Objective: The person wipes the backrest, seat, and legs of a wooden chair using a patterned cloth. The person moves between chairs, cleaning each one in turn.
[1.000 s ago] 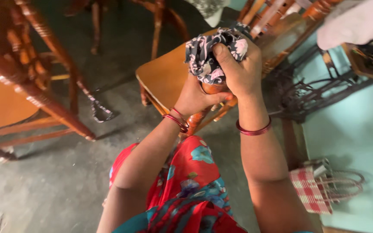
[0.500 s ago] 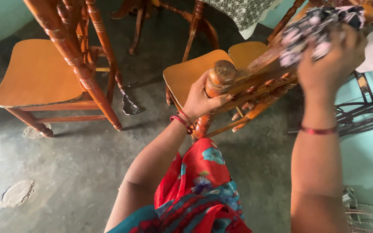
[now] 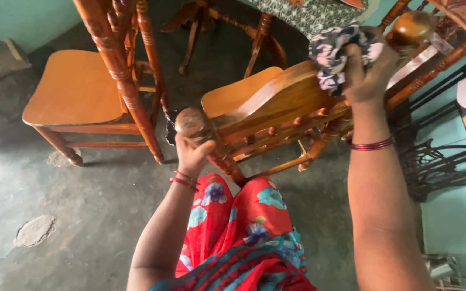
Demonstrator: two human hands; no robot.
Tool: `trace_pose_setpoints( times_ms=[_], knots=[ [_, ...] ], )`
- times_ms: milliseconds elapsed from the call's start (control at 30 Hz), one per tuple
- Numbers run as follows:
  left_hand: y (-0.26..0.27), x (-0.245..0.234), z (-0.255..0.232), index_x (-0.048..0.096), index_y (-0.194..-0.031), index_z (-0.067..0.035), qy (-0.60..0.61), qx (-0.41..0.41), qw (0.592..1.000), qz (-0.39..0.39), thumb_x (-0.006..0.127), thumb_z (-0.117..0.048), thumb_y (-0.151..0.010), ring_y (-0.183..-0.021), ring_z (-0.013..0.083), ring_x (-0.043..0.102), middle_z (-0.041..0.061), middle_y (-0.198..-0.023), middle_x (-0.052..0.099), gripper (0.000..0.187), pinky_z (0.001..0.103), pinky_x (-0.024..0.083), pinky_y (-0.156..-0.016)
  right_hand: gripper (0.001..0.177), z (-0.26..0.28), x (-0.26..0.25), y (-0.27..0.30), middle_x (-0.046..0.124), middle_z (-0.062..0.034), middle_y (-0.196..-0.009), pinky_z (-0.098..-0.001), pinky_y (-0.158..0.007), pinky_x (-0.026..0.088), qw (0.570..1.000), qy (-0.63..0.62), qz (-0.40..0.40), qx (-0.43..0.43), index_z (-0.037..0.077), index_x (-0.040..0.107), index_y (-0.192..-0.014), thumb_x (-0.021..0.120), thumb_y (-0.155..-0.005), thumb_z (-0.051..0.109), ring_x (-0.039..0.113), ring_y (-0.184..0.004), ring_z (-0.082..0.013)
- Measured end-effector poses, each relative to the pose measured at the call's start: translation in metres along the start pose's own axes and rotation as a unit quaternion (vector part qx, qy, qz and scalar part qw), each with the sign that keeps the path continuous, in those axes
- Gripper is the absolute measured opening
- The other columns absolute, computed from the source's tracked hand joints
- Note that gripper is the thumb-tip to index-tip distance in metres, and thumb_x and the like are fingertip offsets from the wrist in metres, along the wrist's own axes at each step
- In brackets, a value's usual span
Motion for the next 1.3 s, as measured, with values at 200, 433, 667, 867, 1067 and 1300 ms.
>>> trace_pose_setpoints(
  times_ms=[200, 433, 667, 867, 1067, 1300],
  knots=[
    [0.005, -0.06, -0.019, 0.048, -0.14, 0.001, 0.057, 0.065, 0.995, -0.042, 0.091, -0.044, -0.08, -0.119, 0.019, 0.063, 0.007, -0.127, 0.064, 0.086, 0.034, 0.052, -0.107, 0.05, 0.046, 0.05, -0.013, 0.075, -0.0075, -0.09, -0.0341, -0.073, 0.057, 0.993, 0.113, 0.005, 0.015, 0.001, 0.07, -0.106, 0.059, -0.111, 0.05, 0.075, -0.08, -0.0205],
    [0.008, -0.088, -0.03, 0.049, -0.139, 0.0, 0.136, 0.065, 0.988, -0.04, 0.092, -0.037, -0.081, -0.117, 0.021, 0.061, 0.008, -0.126, 0.062, 0.082, 0.037, 0.051, -0.105, 0.048, 0.083, 0.077, -0.026, 0.073, -0.0153, -0.096, -0.0368, -0.078, 0.058, 0.997, 0.068, -0.03, -0.038, -0.001, 0.067, -0.116, 0.062, -0.111, 0.047, 0.077, -0.088, -0.0278],
    [-0.01, -0.093, -0.065, 0.046, -0.143, -0.003, 0.079, 0.068, 0.994, -0.037, 0.09, -0.035, -0.084, -0.122, 0.0219, 0.061, 0.008, -0.13, 0.061, 0.081, 0.038, 0.05, -0.111, 0.042, 0.071, 0.087, -0.04, 0.073, -0.0146, -0.093, -0.0365, -0.076, 0.058, 0.996, 0.061, -0.055, -0.029, 0.001, 0.066, -0.112, 0.062, -0.109, 0.042, 0.077, -0.087, -0.0272],
    [-0.04, -0.094, -0.085, 0.043, -0.144, -0.005, 0.089, 0.09, 0.992, -0.006, 0.088, -0.035, -0.089, -0.128, 0.024, 0.06, 0.01, -0.135, 0.06, 0.077, 0.039, 0.05, -0.115, 0.04, 0.054, 0.104, -0.046, 0.074, -0.0142, -0.094, -0.0356, -0.075, 0.059, 0.996, 0.057, -0.075, -0.009, 0.003, 0.065, -0.111, 0.059, -0.11, 0.043, 0.078, -0.087, -0.0265],
    [-0.076, -0.109, -0.104, 0.056, -0.137, 0.001, 0.051, 0.124, 0.991, -0.012, 0.082, -0.031, -0.095, -0.117, 0.0186, 0.064, 0.008, -0.124, 0.066, 0.058, 0.032, 0.052, -0.108, 0.041, 0.046, 0.118, -0.052, 0.075, -0.0133, -0.096, -0.0349, -0.076, 0.061, 0.994, 0.07, -0.085, 0.003, 0.003, 0.065, -0.114, 0.059, -0.108, 0.043, 0.078, -0.088, -0.0255],
    [-0.124, -0.069, -0.127, 0.053, -0.14, -0.002, -0.206, 0.122, 0.966, -0.098, 0.073, -0.004, -0.1, -0.113, 0.0126, 0.063, 0.004, -0.125, 0.064, 0.045, 0.03, 0.053, -0.103, 0.034, 0.004, 0.098, -0.042, 0.075, -0.0138, -0.093, -0.0391, -0.076, 0.061, 0.984, 0.129, -0.111, 0.057, 0.004, 0.065, -0.109, 0.061, -0.107, 0.038, 0.077, -0.086, -0.0273]
  ],
)
Point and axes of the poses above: each hand's wrist, its own y-axis away from the middle knuckle, its own x-axis out of the palm, z = x × y, the point moved 8 cm from there along -y, towards the middle knuckle
